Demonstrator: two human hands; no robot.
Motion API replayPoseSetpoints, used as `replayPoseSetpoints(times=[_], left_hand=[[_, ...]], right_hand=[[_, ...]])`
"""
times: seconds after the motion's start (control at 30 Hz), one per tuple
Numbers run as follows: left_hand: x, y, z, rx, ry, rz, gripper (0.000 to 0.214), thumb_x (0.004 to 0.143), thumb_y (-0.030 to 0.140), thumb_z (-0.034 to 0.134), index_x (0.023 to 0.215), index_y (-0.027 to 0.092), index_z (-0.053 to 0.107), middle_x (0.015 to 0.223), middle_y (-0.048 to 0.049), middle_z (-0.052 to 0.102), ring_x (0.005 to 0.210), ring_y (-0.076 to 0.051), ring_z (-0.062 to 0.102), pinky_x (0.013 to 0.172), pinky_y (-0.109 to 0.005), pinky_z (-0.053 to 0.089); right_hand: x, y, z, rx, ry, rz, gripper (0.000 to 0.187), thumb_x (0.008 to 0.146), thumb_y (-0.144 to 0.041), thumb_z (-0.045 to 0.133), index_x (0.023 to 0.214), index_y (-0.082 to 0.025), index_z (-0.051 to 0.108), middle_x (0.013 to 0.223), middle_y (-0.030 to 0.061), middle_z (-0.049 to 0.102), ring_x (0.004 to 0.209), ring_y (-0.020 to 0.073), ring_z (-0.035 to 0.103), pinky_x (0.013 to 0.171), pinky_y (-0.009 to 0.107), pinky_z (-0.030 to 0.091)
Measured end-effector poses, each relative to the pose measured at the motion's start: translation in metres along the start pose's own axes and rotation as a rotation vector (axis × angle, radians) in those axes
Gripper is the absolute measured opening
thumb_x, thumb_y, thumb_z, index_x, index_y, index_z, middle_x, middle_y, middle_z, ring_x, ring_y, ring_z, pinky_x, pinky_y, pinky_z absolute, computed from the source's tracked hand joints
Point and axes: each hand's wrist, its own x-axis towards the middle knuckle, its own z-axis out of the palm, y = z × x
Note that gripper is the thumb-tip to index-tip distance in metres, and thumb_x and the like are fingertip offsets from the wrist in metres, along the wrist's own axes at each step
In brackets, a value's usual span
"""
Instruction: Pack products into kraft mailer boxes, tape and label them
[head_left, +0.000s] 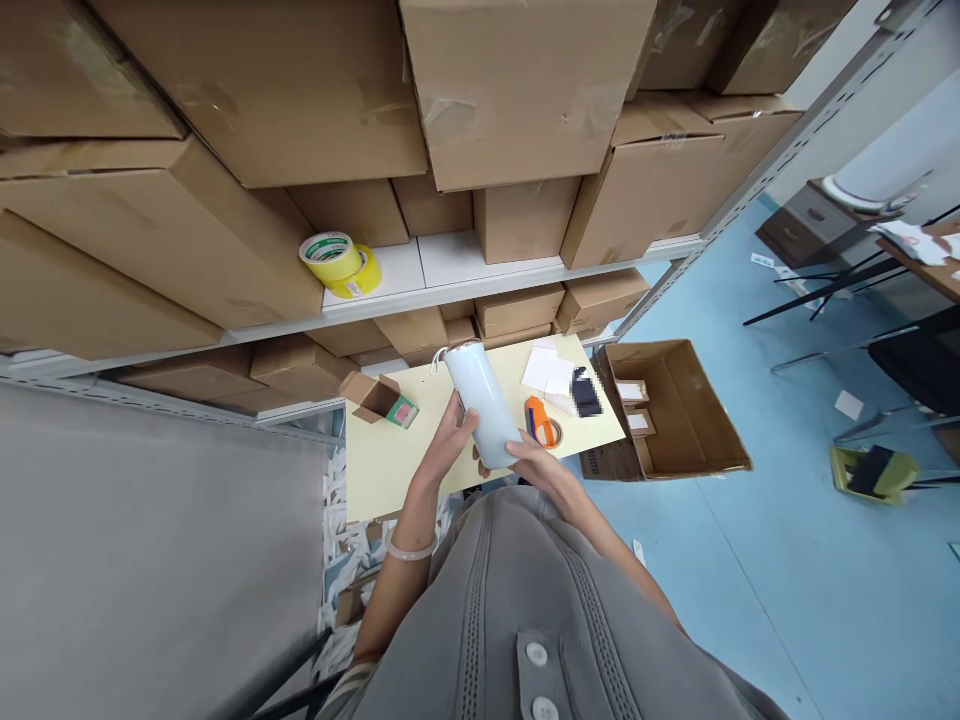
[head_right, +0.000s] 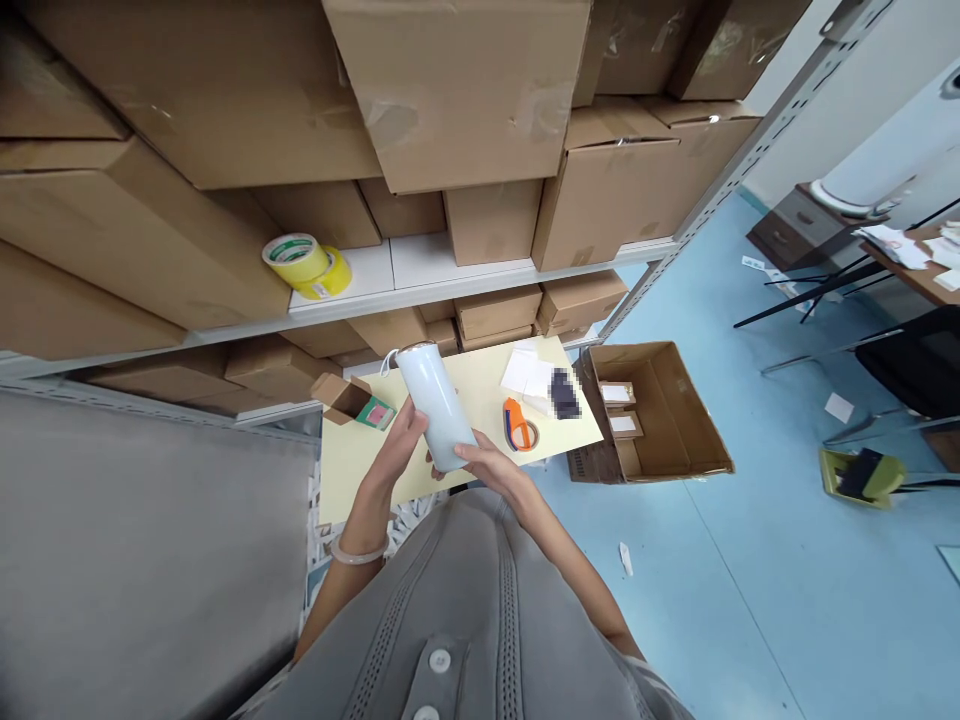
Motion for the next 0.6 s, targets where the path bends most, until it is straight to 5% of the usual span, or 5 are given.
replayPoseSetpoints(times=[0.23,0.47,0.6], left_hand=[[0.029,0.018,-0.022,-0.310,-0.045,0.271,0.085,0.073,0.073,0.064,0.140,0.023,0.048,0.134,-0.0162,0.057,0.099,-0.028,0.068,0.088,-0.042,0.055],[0.028,0.008,-0.060,-0.177,0.002,0.165,0.041,0.078,0.045,0.071,0.108,0.018,0.067,0.095,-0.0043,0.063,0.081,-0.019,0.069,0.093,-0.040,0.053],[0.026,0.001,-0.064,0.002,0.118,0.077,0.032,0.075,0.043,0.073,0.095,0.018,0.069,0.086,-0.0041,0.066,0.079,-0.019,0.067,0.078,-0.033,0.053]], right_hand=[[0.000,0.014,-0.003,0.239,-0.248,0.201,0.084,0.058,-0.083,0.059,0.109,-0.017,0.056,0.071,0.0038,0.064,0.055,0.0149,0.054,0.051,0.027,0.045],[-0.005,0.016,0.012,0.064,-0.109,0.362,0.069,0.065,-0.061,0.072,0.112,-0.013,0.058,0.085,0.0092,0.067,0.075,0.0205,0.064,0.068,0.032,0.051],[-0.001,0.022,0.010,-0.525,0.181,0.254,0.057,0.064,-0.045,0.078,0.113,-0.020,0.059,0.098,0.0050,0.066,0.084,0.0211,0.063,0.070,0.031,0.049]])
